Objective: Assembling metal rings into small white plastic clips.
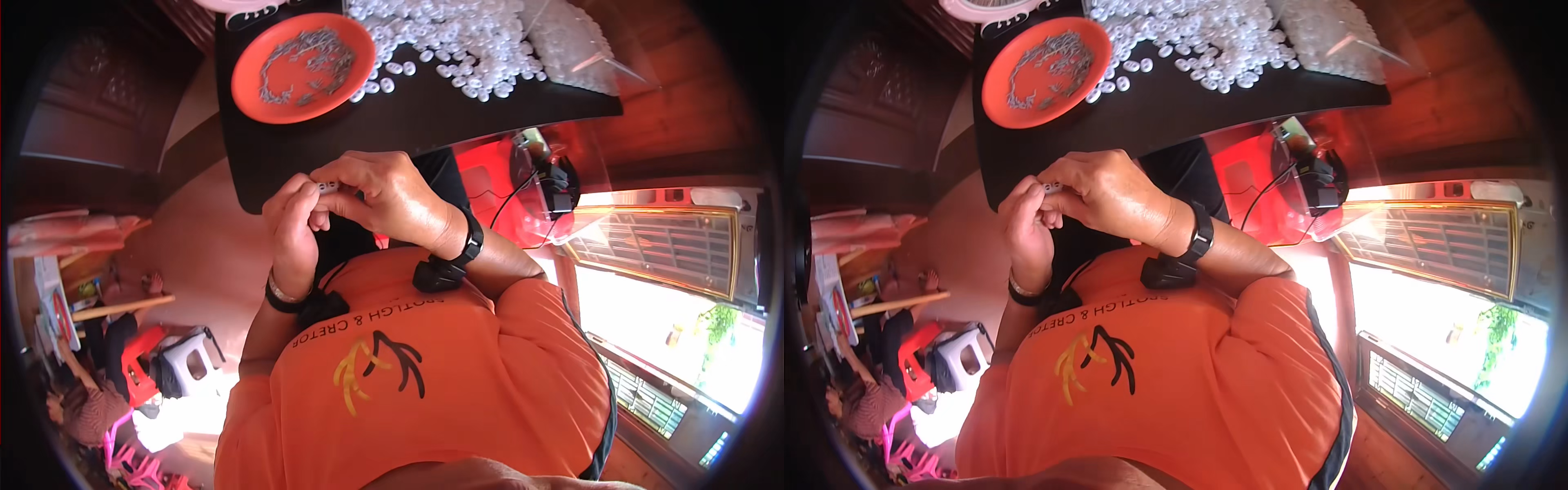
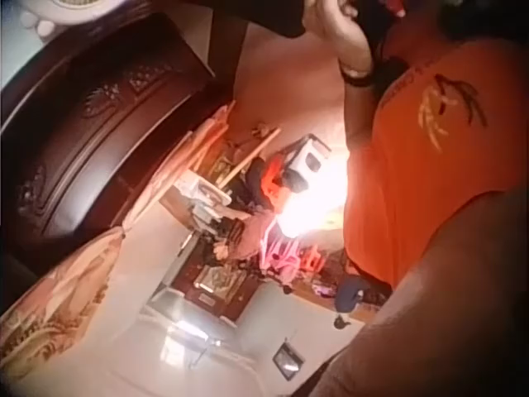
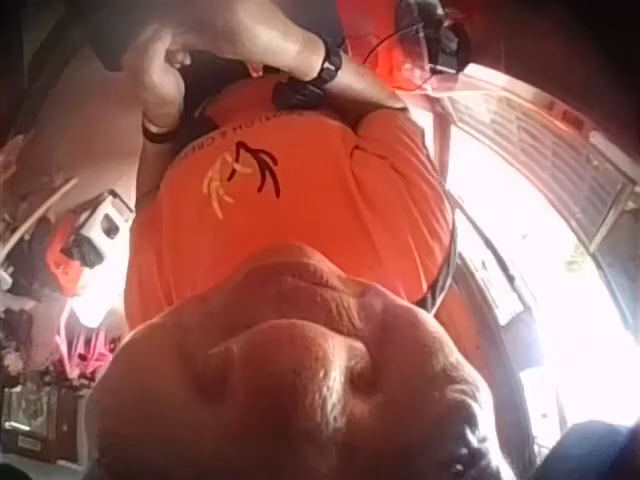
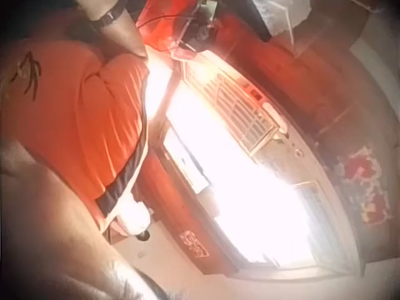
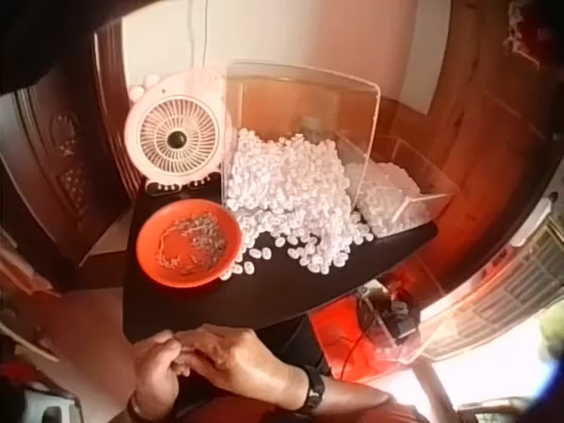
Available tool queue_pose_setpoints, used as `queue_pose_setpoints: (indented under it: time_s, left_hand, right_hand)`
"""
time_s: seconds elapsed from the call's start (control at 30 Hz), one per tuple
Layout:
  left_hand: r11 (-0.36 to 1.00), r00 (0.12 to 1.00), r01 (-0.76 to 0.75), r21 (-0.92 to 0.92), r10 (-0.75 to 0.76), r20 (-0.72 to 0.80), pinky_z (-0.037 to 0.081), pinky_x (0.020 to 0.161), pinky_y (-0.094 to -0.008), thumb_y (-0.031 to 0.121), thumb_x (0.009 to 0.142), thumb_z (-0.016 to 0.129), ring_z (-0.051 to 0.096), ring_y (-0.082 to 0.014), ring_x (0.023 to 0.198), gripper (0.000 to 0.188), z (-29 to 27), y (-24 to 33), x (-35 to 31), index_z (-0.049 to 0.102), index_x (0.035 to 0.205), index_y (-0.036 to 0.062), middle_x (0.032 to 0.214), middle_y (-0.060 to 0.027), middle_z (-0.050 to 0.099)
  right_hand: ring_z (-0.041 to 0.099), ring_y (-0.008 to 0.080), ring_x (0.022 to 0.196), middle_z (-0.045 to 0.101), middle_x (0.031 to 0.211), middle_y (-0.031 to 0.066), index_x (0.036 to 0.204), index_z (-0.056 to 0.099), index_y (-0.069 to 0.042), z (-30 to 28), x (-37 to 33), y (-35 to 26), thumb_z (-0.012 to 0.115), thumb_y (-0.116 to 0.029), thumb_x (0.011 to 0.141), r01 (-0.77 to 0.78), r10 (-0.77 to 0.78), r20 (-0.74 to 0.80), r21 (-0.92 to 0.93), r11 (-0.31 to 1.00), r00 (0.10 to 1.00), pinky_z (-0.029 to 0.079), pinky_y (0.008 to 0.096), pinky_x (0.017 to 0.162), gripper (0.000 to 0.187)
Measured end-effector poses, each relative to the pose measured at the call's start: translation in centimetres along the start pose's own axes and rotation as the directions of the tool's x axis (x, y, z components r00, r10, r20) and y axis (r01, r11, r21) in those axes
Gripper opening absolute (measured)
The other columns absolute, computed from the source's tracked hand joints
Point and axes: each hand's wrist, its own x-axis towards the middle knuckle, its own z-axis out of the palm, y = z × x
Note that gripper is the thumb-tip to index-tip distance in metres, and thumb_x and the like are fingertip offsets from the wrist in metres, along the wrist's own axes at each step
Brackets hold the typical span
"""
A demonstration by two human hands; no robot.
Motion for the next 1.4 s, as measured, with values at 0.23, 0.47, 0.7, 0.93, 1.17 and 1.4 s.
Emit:
queue_pose_setpoints:
  time_s: [0.23, 0.47, 0.7, 0.93, 1.17, 1.4]
  left_hand:
    - [0.996, 0.999, -0.034, -0.078, 0.032, -0.033, 0.031, 0.047, -0.0218, 0.017, 0.088, 0.045, 0.041, -0.0074, 0.051, 0.026, -1.0, -0.3, 0.3, 0.057, 0.073, -0.0012, 0.06, -0.0023, 0.048]
    - [0.997, 0.999, -0.02, -0.07, 0.017, -0.039, 0.031, 0.047, -0.0213, 0.016, 0.088, 0.045, 0.041, -0.0074, 0.051, 0.026, -1.4, -0.5, 0.6, 0.057, 0.073, -0.0009, 0.058, -0.0013, 0.046]
    - [1.0, 0.999, 0.0, 0.004, 0.0, -0.04, 0.032, 0.049, -0.0217, 0.017, 0.088, 0.045, 0.042, -0.0079, 0.051, 0.025, -1.8, -0.3, 0.4, 0.057, 0.075, -0.0008, 0.056, -0.0003, 0.044]
    - [1.0, 0.999, 0.03, 0.007, -0.03, -0.016, 0.033, 0.049, -0.0217, 0.016, 0.088, 0.044, 0.042, -0.0081, 0.051, 0.025, -1.8, -0.3, 0.2, 0.057, 0.075, -0.0014, 0.056, -0.0005, 0.045]
    - [0.999, 0.999, 0.053, 0.012, -0.053, -0.004, 0.033, 0.049, -0.0218, 0.016, 0.089, 0.044, 0.042, -0.0078, 0.051, 0.025, -2.0, -0.1, 0.3, 0.057, 0.075, -0.0012, 0.055, -0.0008, 0.045]
    - [0.998, 0.998, 0.057, -0.013, -0.057, 0.004, 0.032, 0.049, -0.0222, 0.015, 0.089, 0.044, 0.042, -0.0078, 0.051, 0.024, -2.7, -0.3, 0.5, 0.056, 0.075, -0.001, 0.054, -0.0005, 0.044]
  right_hand:
    - [0.065, 0.017, 0.071, 0.067, 0.09, 0.0094, 0.105, 0.066, -0.007, -16.1, 5.2, 0.0, 0.071, -0.013, 0.078, -0.091, -0.124, -0.274, -0.655, 0.75, 0.954, 0.051, 0.0276, 0.064, 0.027]
    - [0.06, 0.0272, 0.101, 0.06, 0.116, 0.0155, 0.115, 0.061, -0.003, -26.5, 10.0, 2.8, 0.063, -0.008, 0.078, -0.151, -0.391, -0.333, -0.891, 0.428, 0.858, 0.048, 0.0325, 0.082, 0.038]
    - [0.064, 0.0253, 0.08, 0.067, 0.09, 0.0128, 0.099, 0.067, -0.006, -17.5, 7.5, 10.7, 0.063, -0.019, 0.081, -0.136, 0.153, -0.03, -0.65, 0.748, 0.988, 0.05, 0.0326, 0.07, 0.023]
    - [0.065, 0.0297, 0.08, 0.068, 0.084, 0.0117, 0.089, 0.07, -0.01, -13.2, 9.0, 14.2, 0.062, -0.029, 0.079, -0.064, 0.306, 0.177, -0.767, 0.639, 0.935, 0.05, 0.0376, 0.073, 0.022]
    - [0.063, 0.0305, 0.081, 0.066, 0.085, 0.009, 0.084, 0.067, -0.013, -11.5, 9.8, 13.7, 0.055, -0.025, 0.079, 0.1, 0.271, 0.214, -0.92, 0.378, 0.939, 0.051, 0.0418, 0.073, 0.018]
    - [0.064, 0.0313, 0.086, 0.067, 0.085, 0.0119, 0.086, 0.067, -0.012, -10.8, 9.9, 14.0, 0.053, -0.021, 0.08, 0.018, 0.352, 0.168, -0.919, 0.393, 0.921, 0.051, 0.0433, 0.073, 0.017]
